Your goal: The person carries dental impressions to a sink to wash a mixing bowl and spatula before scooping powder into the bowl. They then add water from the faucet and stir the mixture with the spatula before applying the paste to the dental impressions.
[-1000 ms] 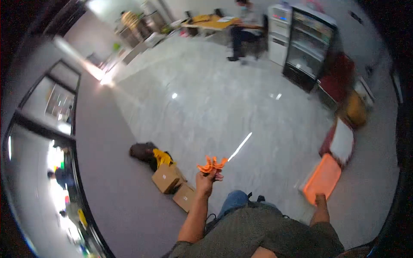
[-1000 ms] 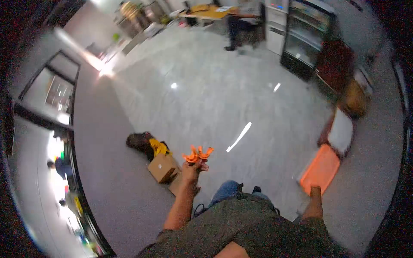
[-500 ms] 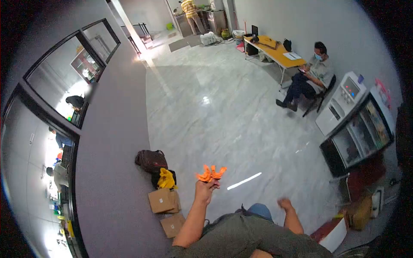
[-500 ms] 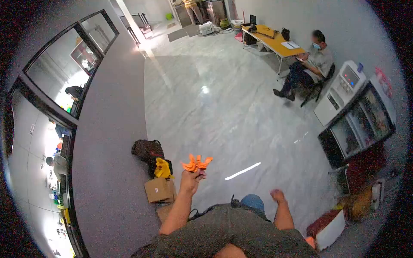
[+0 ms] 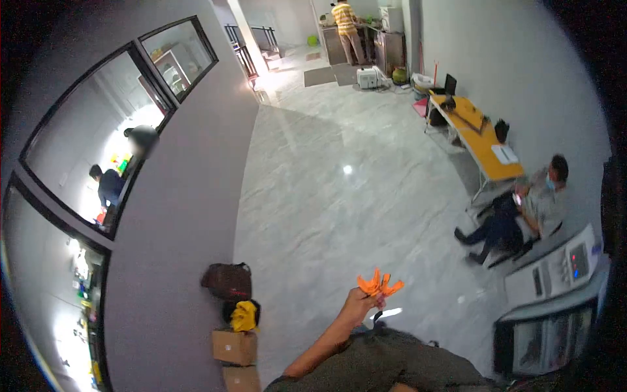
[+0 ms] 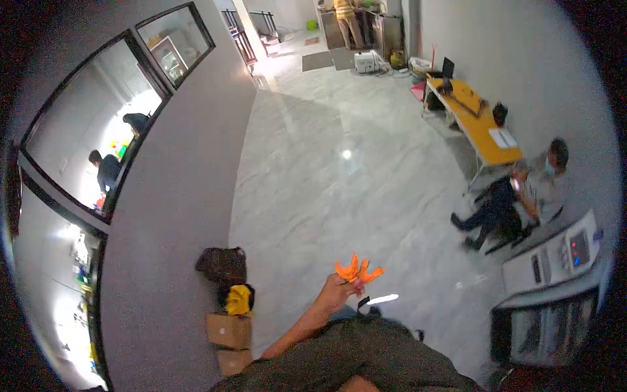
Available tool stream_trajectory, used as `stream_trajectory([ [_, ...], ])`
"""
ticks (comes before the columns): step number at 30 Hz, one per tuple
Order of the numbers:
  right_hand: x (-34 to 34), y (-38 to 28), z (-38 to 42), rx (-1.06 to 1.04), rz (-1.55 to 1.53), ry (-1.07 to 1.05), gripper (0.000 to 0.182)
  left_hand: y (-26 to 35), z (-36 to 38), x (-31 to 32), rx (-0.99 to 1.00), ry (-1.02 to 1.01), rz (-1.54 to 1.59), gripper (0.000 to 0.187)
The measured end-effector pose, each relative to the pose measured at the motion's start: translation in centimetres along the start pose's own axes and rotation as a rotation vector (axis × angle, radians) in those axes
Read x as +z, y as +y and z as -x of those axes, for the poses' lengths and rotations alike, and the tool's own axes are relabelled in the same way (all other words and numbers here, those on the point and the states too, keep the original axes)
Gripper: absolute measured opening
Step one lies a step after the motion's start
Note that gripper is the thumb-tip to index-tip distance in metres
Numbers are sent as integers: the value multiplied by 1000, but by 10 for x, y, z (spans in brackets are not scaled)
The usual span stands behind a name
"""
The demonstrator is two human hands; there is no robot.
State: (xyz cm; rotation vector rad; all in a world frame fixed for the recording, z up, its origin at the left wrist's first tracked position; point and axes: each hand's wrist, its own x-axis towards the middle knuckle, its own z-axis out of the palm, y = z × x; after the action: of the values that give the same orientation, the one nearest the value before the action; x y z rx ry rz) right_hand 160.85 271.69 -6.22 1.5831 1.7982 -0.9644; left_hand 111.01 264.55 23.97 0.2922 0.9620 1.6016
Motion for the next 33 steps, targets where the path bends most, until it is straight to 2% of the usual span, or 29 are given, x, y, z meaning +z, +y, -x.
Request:
stream_trajectory([
  [1, -18, 3, -72, -53, 32, 44, 38, 14, -15, 3, 33, -2, -53, 14],
  [3, -80, -43, -230, -245, 131, 224, 39, 34, -38, 0, 95, -6, -87, 14],
  [4, -145, -85, -292, -344, 263, 548, 33, 52, -61, -4, 73, 52, -136, 15],
  [5, -238, -136, -303, -576, 823, 514, 28, 61, -81, -10, 47, 113, -192, 16],
  [6, -300, -196, -274, -611, 141, 777, 24, 67, -101, -18, 63, 116, -189, 16],
  [7, -364, -264, -249, -538, -158, 768, 26, 74, -120, -27, 82, 139, -159, 16],
  [8, -402, -295, -265, -610, -342, 720, 26, 86, -138, -37, 92, 162, -137, 15],
  [10, -464, -370, -240, -600, -591, 527, 31, 108, -178, -52, 55, 181, -187, 15],
  [11, -459, -392, -243, -589, -604, 529, 31, 124, -202, -58, 41, 182, -224, 16],
  [13, -466, -438, -251, -641, -864, 604, 33, 166, -256, -70, 64, 147, -253, 16],
  [14, -458, -445, -268, -482, -581, 648, 38, 182, -282, -69, 95, 125, -255, 17],
  [15, -431, -433, -303, -517, -426, 644, 41, 205, -308, -67, 29, 139, -184, 17],
  [16, -405, -427, -321, -434, -230, 550, 42, 222, -334, -65, 26, 126, -187, 17],
  [17, -342, -378, -405, -448, 28, 499, 36, 240, -361, -66, 30, 114, -152, 18],
  [18, -264, -331, -453, -577, 591, 463, 34, 258, -388, -67, 34, 103, -122, 19],
  [19, -276, -319, -416, -375, 391, 19, 35, 275, -413, -63, 14, 105, -76, 18],
  [21, -312, -349, -370, -224, 277, -108, 36, 295, -467, -72, 0, 39, -109, 19],
  [22, -330, -367, -371, -186, 240, -115, 37, 302, -495, -80, -13, -14, -123, 20],
  [24, -370, -400, -387, -145, 199, -107, 39, 316, -548, -89, -26, 1, -58, 22],
  [27, -436, -442, -429, -114, 170, -89, 41, 333, -617, -98, -26, 51, -131, 25],
  [30, -506, -489, -477, -124, 164, -52, 44, 361, -678, -98, -17, 182, -11, 26],
  [33, -571, -539, -554, -212, 234, 25, 47, 407, -731, -85, 63, 164, 55, 20],
])
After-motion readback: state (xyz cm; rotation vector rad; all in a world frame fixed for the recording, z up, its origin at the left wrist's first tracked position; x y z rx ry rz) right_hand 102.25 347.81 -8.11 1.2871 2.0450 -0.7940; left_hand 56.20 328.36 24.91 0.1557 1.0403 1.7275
